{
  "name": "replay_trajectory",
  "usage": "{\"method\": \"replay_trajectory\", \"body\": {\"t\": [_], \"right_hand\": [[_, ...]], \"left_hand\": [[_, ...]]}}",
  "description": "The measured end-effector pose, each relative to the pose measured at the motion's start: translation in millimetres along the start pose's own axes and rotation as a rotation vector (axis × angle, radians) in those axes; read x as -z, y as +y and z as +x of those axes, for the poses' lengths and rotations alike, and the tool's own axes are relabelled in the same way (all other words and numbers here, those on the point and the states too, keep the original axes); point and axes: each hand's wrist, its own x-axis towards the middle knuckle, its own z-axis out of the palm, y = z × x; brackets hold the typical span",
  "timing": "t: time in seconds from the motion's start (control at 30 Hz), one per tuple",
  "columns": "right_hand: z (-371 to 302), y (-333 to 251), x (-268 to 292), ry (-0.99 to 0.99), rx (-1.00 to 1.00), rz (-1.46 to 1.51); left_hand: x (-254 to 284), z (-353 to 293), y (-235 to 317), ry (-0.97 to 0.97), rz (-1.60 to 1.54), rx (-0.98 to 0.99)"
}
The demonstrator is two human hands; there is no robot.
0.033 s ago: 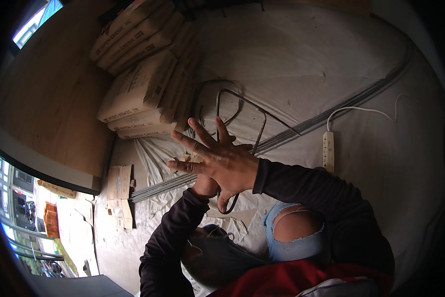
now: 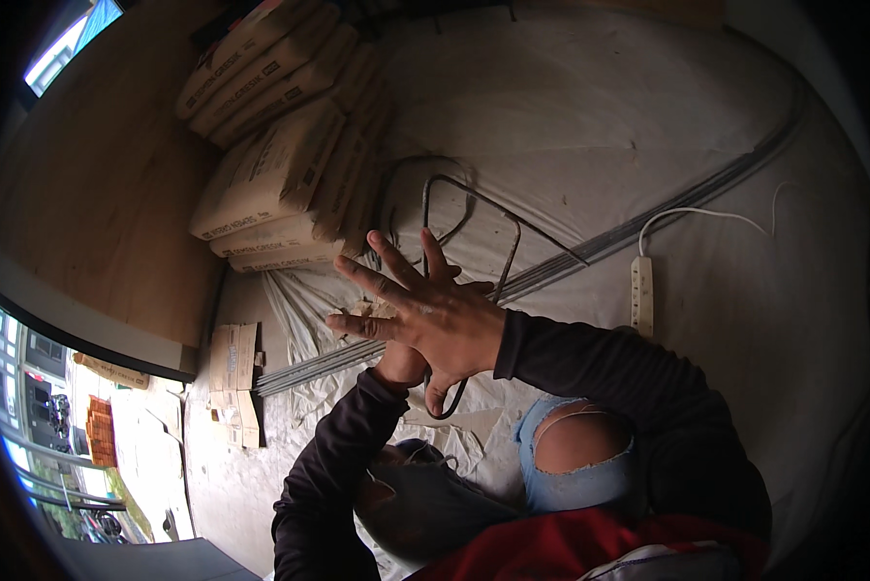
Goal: The person picks up a power grinder, connects it to an extension cord, and uses it to cut a section of a metal rod that has been bent into a triangular shape, holding the rod against a brick on the floor while sparks fly.
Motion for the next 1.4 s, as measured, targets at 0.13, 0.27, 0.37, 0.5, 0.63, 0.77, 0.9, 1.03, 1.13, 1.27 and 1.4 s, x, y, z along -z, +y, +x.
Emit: {"method": "replay_trajectory", "body": {"t": [0.13, 0.27, 0.37, 0.5, 0.63, 0.77, 0.9, 1.03, 1.13, 1.27, 1.4], "right_hand": [[-0.8, -0.1, -1.2, -0.002, 0.0, -0.003], [0.1, -0.1, -1.7, 0.006, -0.001, -0.003], [-0.1, -1.8, -1.3, 0.008, -0.002, 0.001], [-2.4, -1.2, -0.9, 0.008, -0.007, 0.004], [-2.4, -0.4, -2.8, 0.007, -0.011, 0.003], [-1.6, -1.2, -6.8, 0.011, -0.015, 0.009], [-1.6, 0.1, -8.7, 0.019, -0.023, 0.023], [-4.1, 3.3, -9.6, 0.013, -0.031, 0.019], [-2.4, 3.0, -9.7, 0.017, -0.034, 0.016], [-3.4, 3.0, -10.1, 0.02, -0.041, 0.009], [-5.3, 2.7, -10.1, 0.026, -0.049, 0.013]], "left_hand": [[-7.2, 3.9, 3.9, 0.055, 0.389, 0.02], [-13.6, -2.4, -10.6, 0.017, 0.127, 0.008], [-13.1, -9.9, -21.0, -0.041, -0.192, -0.002], [-14.6, -9.2, -21.5, -0.037, -0.297, -0.017], [-16.4, -7.7, -21.9, 0.005, -0.307, -0.033], [-19.1, -9.8, -23.6, 0.042, -0.314, -0.041], [-21.1, -8.4, -32.3, 0.042, -0.322, -0.043], [-17.5, -1.6, -11.9, 0.09, -0.075, -0.038], [-12.6, -2.2, -9.7, 0.087, -0.07, -0.041], [-8.9, -5.2, -13.7, 0.004, -0.343, -0.035], [-6.9, -3.3, -14.5, -0.027, -0.406, -0.03]]}}
